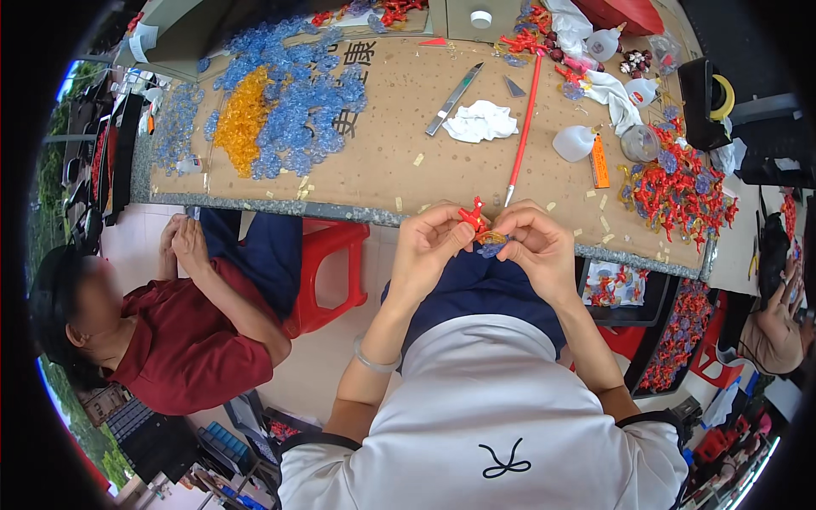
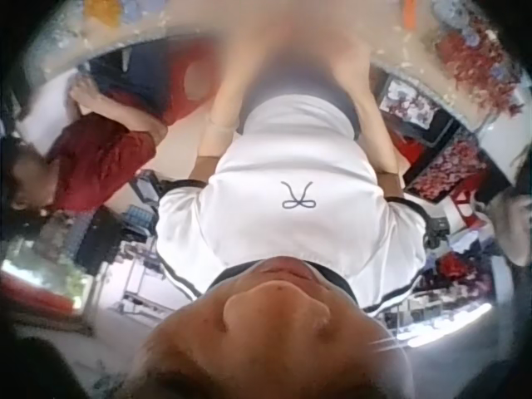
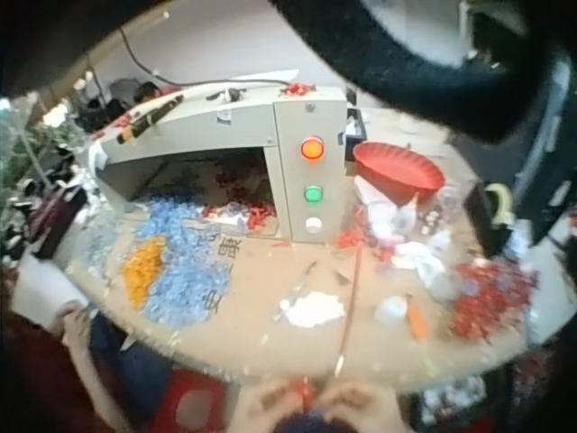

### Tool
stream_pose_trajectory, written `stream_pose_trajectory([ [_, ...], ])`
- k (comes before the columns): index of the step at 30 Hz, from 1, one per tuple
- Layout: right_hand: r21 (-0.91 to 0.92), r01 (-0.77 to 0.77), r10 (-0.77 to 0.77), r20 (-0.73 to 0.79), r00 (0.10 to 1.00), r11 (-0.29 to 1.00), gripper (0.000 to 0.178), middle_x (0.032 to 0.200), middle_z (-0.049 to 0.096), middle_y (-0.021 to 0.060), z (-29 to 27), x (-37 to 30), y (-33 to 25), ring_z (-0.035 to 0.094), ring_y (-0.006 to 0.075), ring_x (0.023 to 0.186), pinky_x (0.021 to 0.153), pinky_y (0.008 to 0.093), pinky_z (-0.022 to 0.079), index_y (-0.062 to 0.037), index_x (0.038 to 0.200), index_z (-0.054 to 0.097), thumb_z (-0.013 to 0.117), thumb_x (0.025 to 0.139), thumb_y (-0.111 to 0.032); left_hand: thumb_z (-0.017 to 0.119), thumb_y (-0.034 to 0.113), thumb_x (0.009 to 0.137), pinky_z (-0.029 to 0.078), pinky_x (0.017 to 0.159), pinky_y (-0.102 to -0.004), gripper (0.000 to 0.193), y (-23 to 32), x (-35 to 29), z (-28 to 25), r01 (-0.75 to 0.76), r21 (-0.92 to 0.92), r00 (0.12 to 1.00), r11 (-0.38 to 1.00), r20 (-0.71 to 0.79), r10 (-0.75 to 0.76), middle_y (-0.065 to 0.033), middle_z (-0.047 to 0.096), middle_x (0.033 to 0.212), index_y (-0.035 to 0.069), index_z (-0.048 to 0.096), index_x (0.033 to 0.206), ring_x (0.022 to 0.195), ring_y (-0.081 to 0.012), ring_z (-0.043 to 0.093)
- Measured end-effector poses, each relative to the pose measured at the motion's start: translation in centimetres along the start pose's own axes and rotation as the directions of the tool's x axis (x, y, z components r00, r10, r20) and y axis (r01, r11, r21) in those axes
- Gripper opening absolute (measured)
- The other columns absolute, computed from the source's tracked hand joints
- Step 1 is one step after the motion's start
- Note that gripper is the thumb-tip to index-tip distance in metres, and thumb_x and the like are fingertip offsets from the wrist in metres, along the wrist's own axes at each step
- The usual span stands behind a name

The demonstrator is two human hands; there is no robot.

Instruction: Apply glue and assemble small decorative toy parts at a factory workstation.

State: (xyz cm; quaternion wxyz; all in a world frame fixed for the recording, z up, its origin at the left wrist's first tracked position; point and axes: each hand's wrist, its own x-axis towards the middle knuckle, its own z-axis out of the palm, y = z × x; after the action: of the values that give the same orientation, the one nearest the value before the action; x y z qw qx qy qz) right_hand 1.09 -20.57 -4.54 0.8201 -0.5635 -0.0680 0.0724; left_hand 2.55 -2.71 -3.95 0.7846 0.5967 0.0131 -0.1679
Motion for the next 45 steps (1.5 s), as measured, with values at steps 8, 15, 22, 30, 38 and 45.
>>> stream_pose_trajectory([
  [8, 0.0, 0.052, -0.052, -0.095, 0.994, 0.999, 0.015, 0.1, 0.056, 0.0141, 1.3, -0.4, 0.9, 0.06, 0.0194, 0.09, 0.073, 0.0284, 0.056, 0.0094, 0.094, 0.061, 0.065, 0.08, 0.01, 0.056, 0.012, 0.092, 0.046, 0.074, -0.0247, 0.02, 0.0, -0.2, 0.1, 0.078, -0.179, 0.997, 0.981, 0.014, -0.077, -0.0098, 0.065, 0.096, -0.002, 0.064, 0.105, 0.083, -0.0126, 0.059],
  [15, -0.559, 0.266, -0.348, -0.041, 0.937, 0.785, 0.012, 0.096, 0.065, 0.013, 0.9, -0.3, 1.0, 0.062, 0.0189, 0.088, 0.075, 0.0305, 0.051, 0.0011, 0.088, 0.069, 0.069, 0.076, 0.005, 0.057, 0.007, 0.09, 0.05, 0.084, -0.031, 0.024, 0.9, -1.0, 1.6, 0.203, -0.366, 0.976, 0.908, 0.006, -0.216, -0.0135, 0.065, 0.1, -0.007, 0.059, 0.109, 0.093, -0.0165, 0.062],
  [22, -0.144, -0.249, 0.201, -0.285, 0.937, 0.958, 0.011, 0.09, 0.068, 0.0087, 0.2, 0.7, -3.7, 0.062, 0.0136, 0.083, 0.077, 0.0268, 0.048, 0.0037, 0.088, 0.069, 0.064, 0.087, -0.006, 0.063, 0.006, 0.086, 0.051, 0.07, -0.0262, 0.016, 0.6, -1.1, 0.8, 0.178, -0.124, 0.984, 0.976, -0.006, -0.18, -0.0142, 0.069, 0.09, -0.006, 0.066, 0.096, 0.077, -0.0135, 0.064],
  [30, -0.204, -0.522, 0.522, -0.06, 0.851, 0.828, 0.023, 0.067, 0.065, 0.0037, -1.6, 2.9, -3.5, 0.056, 0.0057, 0.058, 0.049, 0.0204, 0.039, 0.0023, 0.084, 0.071, 0.072, 0.081, -0.021, 0.064, 0.007, 0.086, 0.052, 0.067, -0.0257, 0.015, 0.1, -1.5, 1.1, 0.222, -0.062, 0.975, 0.973, -0.013, -0.223, -0.0109, 0.069, 0.085, -0.005, 0.067, 0.094, 0.073, -0.0122, 0.063],
  [38, -0.275, -0.476, 0.481, -0.055, 0.875, 0.835, 0.023, 0.057, 0.059, 0.0029, -0.7, 3.4, -3.7, 0.048, 0.005, 0.048, 0.043, 0.0211, 0.033, 0.0006, 0.067, 0.066, 0.071, 0.08, -0.017, 0.065, 0.009, 0.088, 0.051, 0.073, -0.0236, 0.016, 0.0, -2.0, 1.6, 0.178, -0.043, 0.983, 0.983, -0.037, -0.18, -0.0069, 0.067, 0.086, -0.005, 0.065, 0.097, 0.077, -0.0089, 0.062],
  [45, -0.109, -0.5, 0.499, -0.044, 0.866, 0.859, 0.029, 0.05, 0.05, -0.0014, -1.2, 3.3, -2.5, 0.041, 0.0035, 0.043, 0.04, 0.0203, 0.026, -0.0052, 0.057, 0.057, 0.072, 0.078, -0.017, 0.063, 0.007, 0.089, 0.05, 0.077, -0.0234, 0.018, 0.0, -2.1, 1.8, 0.168, -0.143, 0.985, 0.975, -0.01, -0.171, -0.0079, 0.067, 0.089, -0.006, 0.064, 0.101, 0.081, -0.0092, 0.061],
])
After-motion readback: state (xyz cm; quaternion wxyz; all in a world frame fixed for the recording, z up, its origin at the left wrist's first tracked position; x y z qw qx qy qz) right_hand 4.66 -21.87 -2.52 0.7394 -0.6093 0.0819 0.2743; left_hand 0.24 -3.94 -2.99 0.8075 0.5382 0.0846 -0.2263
